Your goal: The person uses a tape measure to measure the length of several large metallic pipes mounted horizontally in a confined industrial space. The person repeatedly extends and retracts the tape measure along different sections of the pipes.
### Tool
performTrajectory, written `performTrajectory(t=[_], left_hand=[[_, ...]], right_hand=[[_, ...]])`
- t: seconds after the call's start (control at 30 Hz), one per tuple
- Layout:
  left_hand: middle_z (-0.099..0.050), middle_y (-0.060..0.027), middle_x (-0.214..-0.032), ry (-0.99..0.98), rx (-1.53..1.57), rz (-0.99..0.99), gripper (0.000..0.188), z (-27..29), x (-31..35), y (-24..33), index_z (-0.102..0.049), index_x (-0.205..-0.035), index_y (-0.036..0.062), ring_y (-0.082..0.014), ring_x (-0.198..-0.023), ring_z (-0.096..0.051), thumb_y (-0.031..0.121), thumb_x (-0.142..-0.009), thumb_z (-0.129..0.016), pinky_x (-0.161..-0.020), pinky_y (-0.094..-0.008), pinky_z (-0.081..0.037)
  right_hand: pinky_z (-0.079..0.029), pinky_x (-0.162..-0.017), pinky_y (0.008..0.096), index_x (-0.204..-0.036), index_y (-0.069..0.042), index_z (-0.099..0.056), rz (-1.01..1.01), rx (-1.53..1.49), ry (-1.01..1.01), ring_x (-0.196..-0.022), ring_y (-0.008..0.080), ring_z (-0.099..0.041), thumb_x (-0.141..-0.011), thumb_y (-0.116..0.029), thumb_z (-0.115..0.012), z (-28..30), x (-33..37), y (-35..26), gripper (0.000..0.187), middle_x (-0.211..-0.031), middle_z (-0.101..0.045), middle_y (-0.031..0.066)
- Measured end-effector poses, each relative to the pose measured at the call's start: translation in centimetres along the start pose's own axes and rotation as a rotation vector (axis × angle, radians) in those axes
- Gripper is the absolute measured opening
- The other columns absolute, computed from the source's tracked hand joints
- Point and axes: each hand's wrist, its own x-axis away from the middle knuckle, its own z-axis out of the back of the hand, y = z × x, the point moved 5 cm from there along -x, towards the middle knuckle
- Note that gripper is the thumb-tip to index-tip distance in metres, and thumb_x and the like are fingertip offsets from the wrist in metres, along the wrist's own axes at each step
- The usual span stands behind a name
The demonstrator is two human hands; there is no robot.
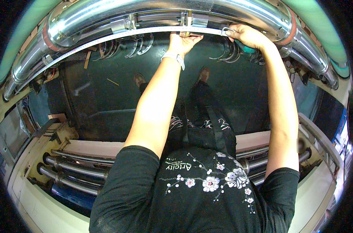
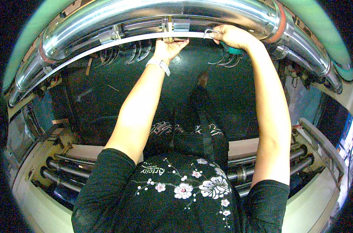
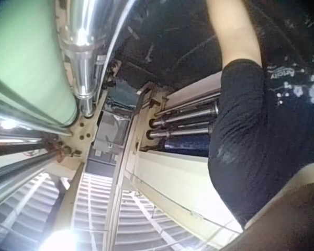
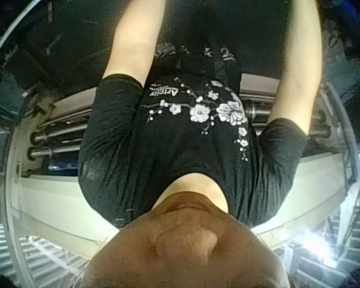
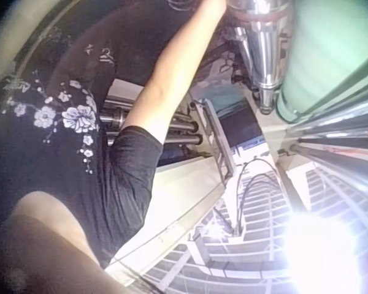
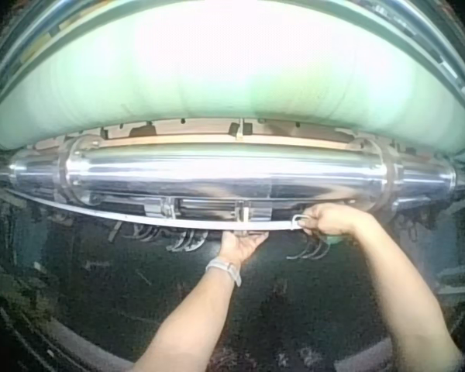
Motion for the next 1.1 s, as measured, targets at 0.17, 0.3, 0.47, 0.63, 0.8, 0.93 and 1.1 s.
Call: performTrajectory(t=[0.17,0.3,0.47,0.63,0.8,0.93,1.1], left_hand=[[-0.054,-0.0222,-0.098,0.025,0.005,-0.006,0.049,-0.2,0.2,-0.1,-0.052,-0.098,0.003,-0.039,-0.094,-0.05,0.046,-0.084,-0.032,-0.082,-0.0557,-0.038],[-0.054,-0.0219,-0.099,0.018,0.008,-0.01,0.049,-0.6,0.6,-0.1,-0.051,-0.099,0.003,-0.0389,-0.096,-0.049,0.045,-0.085,-0.032,-0.081,-0.056,-0.038],[-0.053,-0.022,-0.099,0.025,0.025,-0.003,0.049,-0.5,0.6,-0.1,-0.051,-0.099,0.0025,-0.0388,-0.096,-0.048,0.045,-0.085,-0.032,-0.082,-0.0561,-0.037],[-0.051,-0.0233,-0.102,0.028,0.018,-0.008,0.049,-0.6,0.7,-0.2,-0.05,-0.101,0.0014,-0.0393,-0.098,-0.047,0.044,-0.085,-0.031,-0.083,-0.056,-0.037],[-0.041,-0.0297,-0.114,0.015,-0.097,0.044,0.05,0.1,1.2,0.4,-0.037,-0.116,-0.004,-0.0437,-0.109,-0.04,0.037,-0.088,-0.032,-0.089,-0.0567,-0.034],[-0.036,-0.0327,-0.117,0.182,-0.398,-0.135,0.047,1.7,4.7,2.3,-0.029,-0.117,-0.0089,-0.044,-0.111,-0.038,0.027,-0.088,-0.035,-0.092,-0.054,-0.034],[-0.057,-0.0141,-0.098,0.073,-0.601,-0.278,0.017,0.9,8.7,5.1,-0.052,-0.093,0.0059,-0.0253,-0.096,-0.051,0.018,-0.08,-0.051,-0.083,-0.0434,-0.042]], right_hand=[[-0.035,-0.064,0.0261,-0.07,-0.006,-0.051,0.025,-0.021,0.026,-0.063,0.0131,-0.042,-0.085,-0.036,-0.047,-0.2,-0.5,1.0,0.034,-0.062,-0.046,0.0013],[-0.035,-0.064,0.0257,-0.07,-0.007,-0.051,0.002,-0.006,0.0,-0.064,0.0125,-0.042,-0.085,-0.036,-0.047,0.0,-0.2,0.2,0.033,-0.062,-0.046,0.001],[-0.035,-0.064,0.0256,-0.07,-0.007,-0.051,0.001,-0.01,0.014,-0.064,0.0123,-0.041,-0.086,-0.034,-0.046,-0.1,-0.4,0.6,0.032,-0.062,-0.046,0.0009],[-0.035,-0.065,0.0256,-0.07,-0.007,-0.051,0.0,-0.001,-0.007,-0.064,0.0122,-0.042,-0.086,-0.034,-0.046,-0.1,-0.4,0.6,0.032,-0.062,-0.046,0.0007],[-0.035,-0.064,0.0259,-0.069,-0.007,-0.05,-0.005,0.027,-0.004,-0.063,0.0126,-0.042,-0.086,-0.035,-0.046,0.0,-0.1,0.0,0.033,-0.062,-0.046,0.0007],[-0.036,-0.065,0.0263,-0.07,-0.006,-0.049,-0.035,0.061,0.002,-0.063,0.0132,-0.042,-0.086,-0.036,-0.046,-0.1,-0.7,1.4,0.034,-0.062,-0.047,0.0011],[-0.036,-0.066,0.0271,-0.07,-0.006,-0.049,0.018,0.079,0.017,-0.063,0.0135,-0.042,-0.086,-0.035,-0.046,0.3,-0.1,0.1,0.034,-0.063,-0.048,0.0017]])
